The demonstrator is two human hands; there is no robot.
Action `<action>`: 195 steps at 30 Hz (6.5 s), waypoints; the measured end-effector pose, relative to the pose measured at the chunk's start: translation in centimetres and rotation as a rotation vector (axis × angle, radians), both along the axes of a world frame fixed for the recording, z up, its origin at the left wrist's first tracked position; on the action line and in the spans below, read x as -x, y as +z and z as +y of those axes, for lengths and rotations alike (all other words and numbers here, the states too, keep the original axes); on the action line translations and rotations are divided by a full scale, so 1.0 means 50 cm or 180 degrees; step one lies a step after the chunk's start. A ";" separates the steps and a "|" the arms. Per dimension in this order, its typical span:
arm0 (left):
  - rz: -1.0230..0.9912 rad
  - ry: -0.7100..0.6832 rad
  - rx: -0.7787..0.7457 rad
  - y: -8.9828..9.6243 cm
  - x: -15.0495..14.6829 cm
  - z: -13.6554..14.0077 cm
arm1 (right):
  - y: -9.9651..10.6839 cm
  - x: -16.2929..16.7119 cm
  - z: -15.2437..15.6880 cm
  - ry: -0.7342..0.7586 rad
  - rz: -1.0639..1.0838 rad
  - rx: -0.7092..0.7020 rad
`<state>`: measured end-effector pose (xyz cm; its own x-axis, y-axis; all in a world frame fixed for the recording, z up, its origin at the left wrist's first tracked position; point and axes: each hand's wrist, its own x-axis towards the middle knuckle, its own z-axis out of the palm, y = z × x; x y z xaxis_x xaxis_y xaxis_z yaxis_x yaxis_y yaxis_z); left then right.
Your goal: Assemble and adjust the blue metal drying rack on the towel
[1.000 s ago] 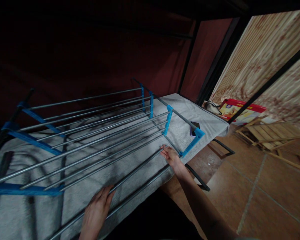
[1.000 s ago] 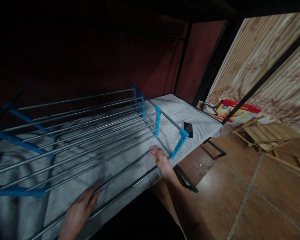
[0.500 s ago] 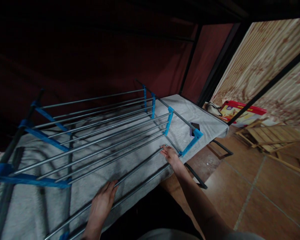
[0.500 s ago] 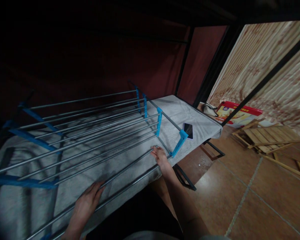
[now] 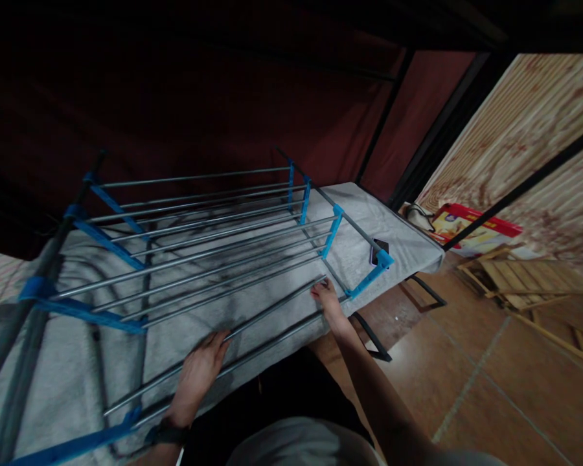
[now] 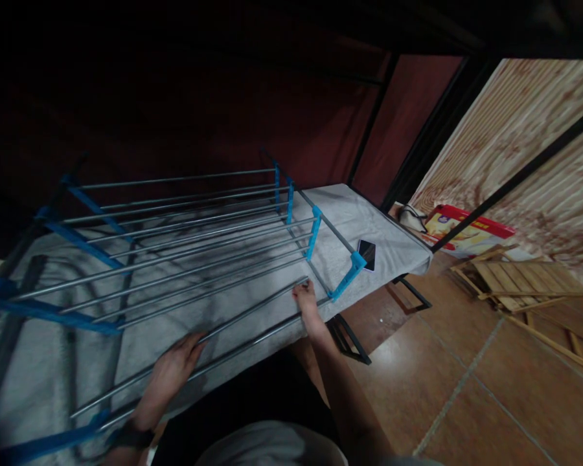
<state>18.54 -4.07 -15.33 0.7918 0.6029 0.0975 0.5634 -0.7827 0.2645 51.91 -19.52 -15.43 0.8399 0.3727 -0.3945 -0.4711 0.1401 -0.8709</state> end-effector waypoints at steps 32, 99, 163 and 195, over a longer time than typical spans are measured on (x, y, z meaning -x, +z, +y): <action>-0.0022 -0.0021 0.0181 0.071 -0.025 -0.018 | 0.028 0.023 -0.002 0.0654 0.0570 -0.0453; -0.1586 -0.0057 -0.2259 0.213 0.004 -0.087 | 0.157 0.100 0.046 0.1449 -0.4672 0.1102; -0.0441 0.0249 -0.0719 0.041 0.094 0.030 | 0.090 0.041 0.031 0.0437 -0.0212 -0.0829; -0.0279 0.0320 -0.0401 0.027 0.084 0.008 | -0.023 -0.082 -0.034 0.0084 0.0133 -0.0326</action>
